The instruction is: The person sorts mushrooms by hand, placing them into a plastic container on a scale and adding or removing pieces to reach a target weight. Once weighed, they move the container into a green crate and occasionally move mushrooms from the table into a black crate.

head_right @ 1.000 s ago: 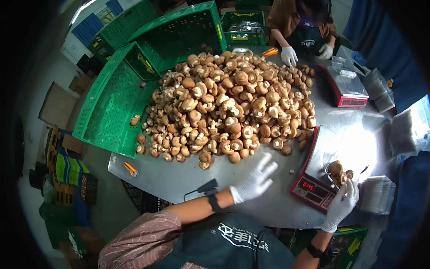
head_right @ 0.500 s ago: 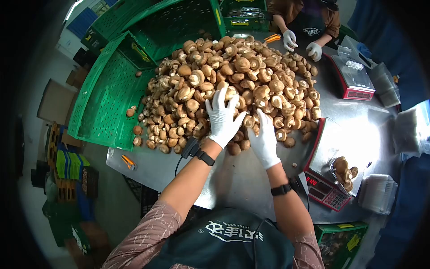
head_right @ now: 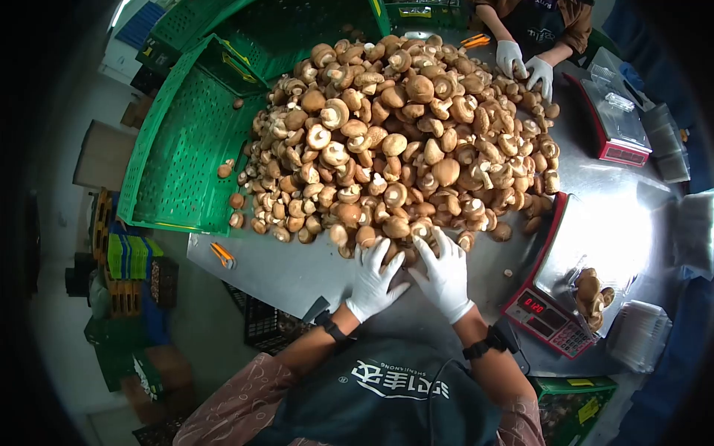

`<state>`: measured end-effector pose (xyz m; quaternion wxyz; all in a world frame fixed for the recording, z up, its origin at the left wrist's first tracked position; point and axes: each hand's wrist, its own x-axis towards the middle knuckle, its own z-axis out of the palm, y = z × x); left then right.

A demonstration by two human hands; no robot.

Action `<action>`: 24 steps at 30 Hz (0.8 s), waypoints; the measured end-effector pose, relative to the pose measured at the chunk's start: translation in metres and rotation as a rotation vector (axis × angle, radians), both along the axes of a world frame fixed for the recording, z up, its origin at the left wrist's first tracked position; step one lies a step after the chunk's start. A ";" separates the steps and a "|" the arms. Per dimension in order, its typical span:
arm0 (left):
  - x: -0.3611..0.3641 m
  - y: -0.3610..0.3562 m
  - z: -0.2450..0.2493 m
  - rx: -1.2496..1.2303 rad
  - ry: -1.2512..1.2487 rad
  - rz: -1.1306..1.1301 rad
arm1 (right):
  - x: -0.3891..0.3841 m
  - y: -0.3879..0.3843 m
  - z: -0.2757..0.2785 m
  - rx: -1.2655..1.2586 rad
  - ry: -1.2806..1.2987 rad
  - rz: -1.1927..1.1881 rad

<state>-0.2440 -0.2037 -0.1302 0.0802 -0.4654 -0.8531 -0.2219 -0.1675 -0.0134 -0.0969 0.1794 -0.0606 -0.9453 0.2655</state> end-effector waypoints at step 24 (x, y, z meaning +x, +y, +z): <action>-0.021 -0.127 -0.016 0.088 -0.091 0.716 | 0.102 -0.007 -0.029 -0.091 -0.023 -0.171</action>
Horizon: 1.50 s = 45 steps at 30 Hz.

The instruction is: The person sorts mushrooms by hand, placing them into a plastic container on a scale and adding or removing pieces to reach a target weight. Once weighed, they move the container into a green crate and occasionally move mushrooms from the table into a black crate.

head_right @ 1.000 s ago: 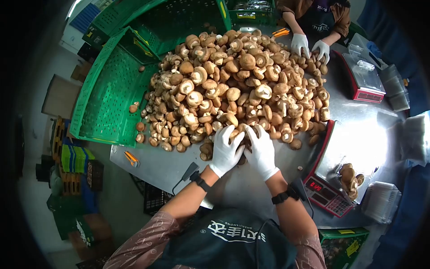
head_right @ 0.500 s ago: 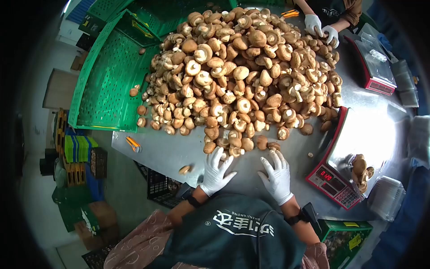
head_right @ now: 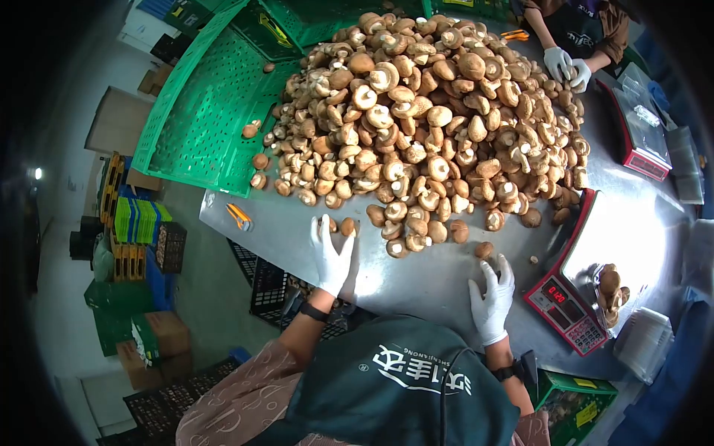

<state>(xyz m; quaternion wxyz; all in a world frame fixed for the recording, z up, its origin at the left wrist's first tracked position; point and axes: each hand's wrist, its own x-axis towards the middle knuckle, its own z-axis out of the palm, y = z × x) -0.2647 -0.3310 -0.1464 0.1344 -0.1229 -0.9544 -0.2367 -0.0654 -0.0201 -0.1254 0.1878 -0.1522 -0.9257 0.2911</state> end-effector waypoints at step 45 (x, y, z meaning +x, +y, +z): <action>0.071 0.107 0.024 1.050 -1.035 -0.230 | 0.024 -0.011 0.024 -0.296 -0.281 0.619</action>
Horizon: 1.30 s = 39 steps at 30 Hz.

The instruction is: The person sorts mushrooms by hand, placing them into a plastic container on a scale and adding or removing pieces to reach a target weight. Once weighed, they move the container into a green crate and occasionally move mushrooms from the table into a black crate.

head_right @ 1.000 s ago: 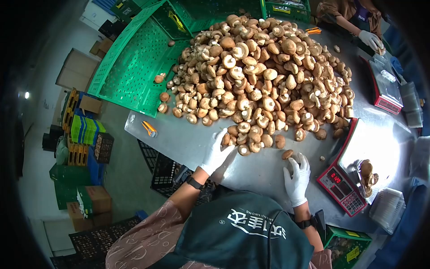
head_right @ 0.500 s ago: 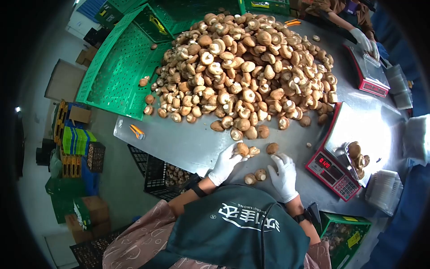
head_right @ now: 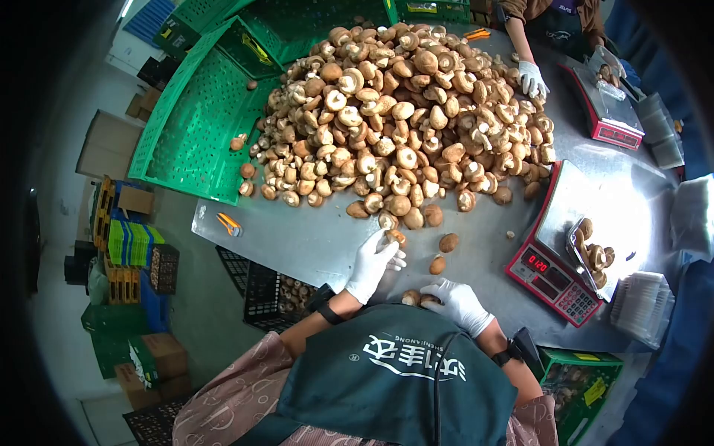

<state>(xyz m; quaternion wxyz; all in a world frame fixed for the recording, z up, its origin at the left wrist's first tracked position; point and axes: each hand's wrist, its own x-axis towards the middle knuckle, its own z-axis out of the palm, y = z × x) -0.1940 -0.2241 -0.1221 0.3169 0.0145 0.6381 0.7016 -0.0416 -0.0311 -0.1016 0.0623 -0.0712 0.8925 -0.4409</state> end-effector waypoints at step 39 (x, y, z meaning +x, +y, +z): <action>-0.069 -0.042 -0.008 -0.164 0.273 0.112 | -0.049 0.044 -0.003 -0.494 -0.042 -0.707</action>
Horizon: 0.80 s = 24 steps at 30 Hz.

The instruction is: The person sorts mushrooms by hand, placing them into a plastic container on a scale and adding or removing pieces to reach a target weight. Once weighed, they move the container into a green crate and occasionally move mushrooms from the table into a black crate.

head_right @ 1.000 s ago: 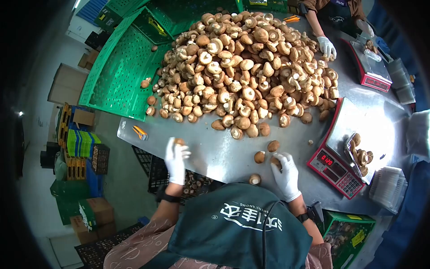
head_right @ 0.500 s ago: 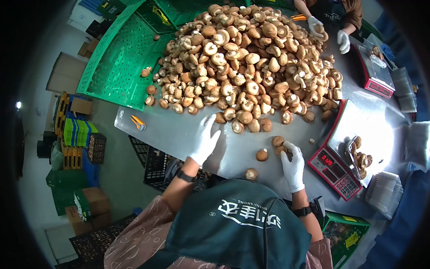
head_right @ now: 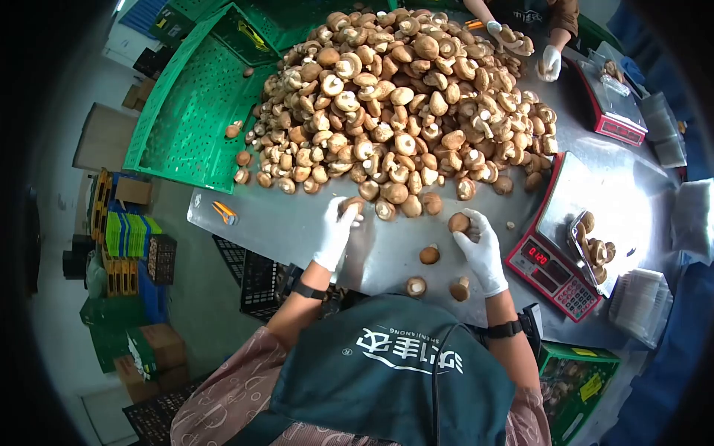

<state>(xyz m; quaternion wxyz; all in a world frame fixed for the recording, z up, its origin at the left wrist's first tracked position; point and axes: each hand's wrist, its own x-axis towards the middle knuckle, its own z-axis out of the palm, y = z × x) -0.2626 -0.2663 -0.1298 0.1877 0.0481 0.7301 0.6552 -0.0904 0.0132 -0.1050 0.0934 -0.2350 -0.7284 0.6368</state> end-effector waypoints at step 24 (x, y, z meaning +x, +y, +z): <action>0.059 0.036 0.013 0.950 -0.819 -0.346 | 0.081 -0.044 -0.013 0.847 0.047 0.284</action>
